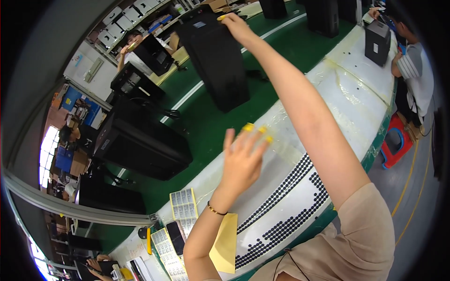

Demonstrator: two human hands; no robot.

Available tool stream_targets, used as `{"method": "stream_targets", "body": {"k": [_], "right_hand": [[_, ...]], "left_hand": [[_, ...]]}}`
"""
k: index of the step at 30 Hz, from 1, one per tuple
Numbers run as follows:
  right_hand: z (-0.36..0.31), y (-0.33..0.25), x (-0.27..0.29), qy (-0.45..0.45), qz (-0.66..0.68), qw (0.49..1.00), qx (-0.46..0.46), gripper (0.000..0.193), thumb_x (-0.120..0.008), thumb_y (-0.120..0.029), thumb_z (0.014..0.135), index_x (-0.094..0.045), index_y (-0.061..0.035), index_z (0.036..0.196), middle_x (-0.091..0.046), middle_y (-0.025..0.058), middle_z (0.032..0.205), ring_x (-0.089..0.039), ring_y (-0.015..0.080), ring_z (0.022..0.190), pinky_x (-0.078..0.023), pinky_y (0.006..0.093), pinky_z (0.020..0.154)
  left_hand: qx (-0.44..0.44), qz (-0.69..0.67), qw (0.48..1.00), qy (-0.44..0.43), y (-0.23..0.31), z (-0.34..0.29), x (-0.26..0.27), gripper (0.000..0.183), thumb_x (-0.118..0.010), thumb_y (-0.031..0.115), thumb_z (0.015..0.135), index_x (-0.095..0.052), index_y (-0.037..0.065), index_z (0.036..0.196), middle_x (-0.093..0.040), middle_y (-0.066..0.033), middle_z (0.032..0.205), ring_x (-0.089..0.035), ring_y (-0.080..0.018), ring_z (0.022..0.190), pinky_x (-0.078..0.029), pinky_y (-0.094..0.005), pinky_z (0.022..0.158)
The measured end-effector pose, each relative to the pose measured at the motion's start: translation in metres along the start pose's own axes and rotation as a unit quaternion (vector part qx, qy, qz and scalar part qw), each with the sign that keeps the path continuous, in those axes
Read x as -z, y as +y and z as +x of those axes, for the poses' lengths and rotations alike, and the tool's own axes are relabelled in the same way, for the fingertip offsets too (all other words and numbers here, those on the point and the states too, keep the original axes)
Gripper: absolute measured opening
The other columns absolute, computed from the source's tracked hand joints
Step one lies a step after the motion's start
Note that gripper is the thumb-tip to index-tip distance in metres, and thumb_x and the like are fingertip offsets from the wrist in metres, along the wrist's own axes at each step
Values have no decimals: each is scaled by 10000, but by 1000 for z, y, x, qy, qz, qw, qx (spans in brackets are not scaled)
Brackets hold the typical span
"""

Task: Applying labels and protective plugs to electronic device housings on a factory assembly line.

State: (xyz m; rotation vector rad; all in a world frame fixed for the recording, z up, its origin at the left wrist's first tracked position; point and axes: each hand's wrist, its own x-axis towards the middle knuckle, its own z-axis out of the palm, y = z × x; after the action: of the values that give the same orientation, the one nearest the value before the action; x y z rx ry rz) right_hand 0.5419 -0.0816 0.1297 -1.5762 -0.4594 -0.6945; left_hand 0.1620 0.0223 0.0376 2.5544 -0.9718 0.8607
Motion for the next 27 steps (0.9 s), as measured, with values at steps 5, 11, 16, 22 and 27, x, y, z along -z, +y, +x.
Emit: {"method": "stream_targets", "body": {"k": [5,11,16,22,27], "right_hand": [[-10,-43,-51,-22,-164,982,-95,433,-479,-552,866,-565,-299,1207,-625,165,1204,-528,420,1167,-369,490,1012],[4,-42,-70,-46,-227,967,-108,438,-418,-563,920,-516,-344,1286,-543,156,1316,-386,442,1286,-231,575,1073],[-13,-47,-63,-10,-212,972,-99,491,-459,-535,932,-509,-228,1312,-556,185,1277,-468,410,1204,-321,523,1038],[-146,-68,-49,-28,220,966,-135,511,-551,-463,934,-424,-61,1223,-593,134,1020,-608,286,881,-493,404,759],[-229,-80,-19,-381,338,691,-513,837,-517,-638,892,-257,-29,1404,-457,253,1370,-571,348,1151,-473,463,985]], "left_hand": [[225,203,877,372,-86,-36,110,546,-598,153,939,-347,-52,1378,-350,-201,1420,-335,-318,1328,-227,-389,1128],[562,91,635,522,-218,-81,219,1057,-716,599,757,-240,-55,1438,-305,-225,1444,-366,-338,1316,-366,-434,1066],[481,-237,669,514,-243,-91,232,981,-716,469,791,-192,-5,1472,-273,-225,1475,-325,-341,1345,-352,-444,1083],[486,-139,641,578,-208,-86,217,865,-713,366,748,-245,70,1413,-423,-166,1320,-483,-320,1186,-462,-468,974],[377,-221,716,544,-141,-71,200,737,-668,270,804,-275,78,1397,-469,-115,1256,-461,-239,1177,-358,-379,1031]]}}
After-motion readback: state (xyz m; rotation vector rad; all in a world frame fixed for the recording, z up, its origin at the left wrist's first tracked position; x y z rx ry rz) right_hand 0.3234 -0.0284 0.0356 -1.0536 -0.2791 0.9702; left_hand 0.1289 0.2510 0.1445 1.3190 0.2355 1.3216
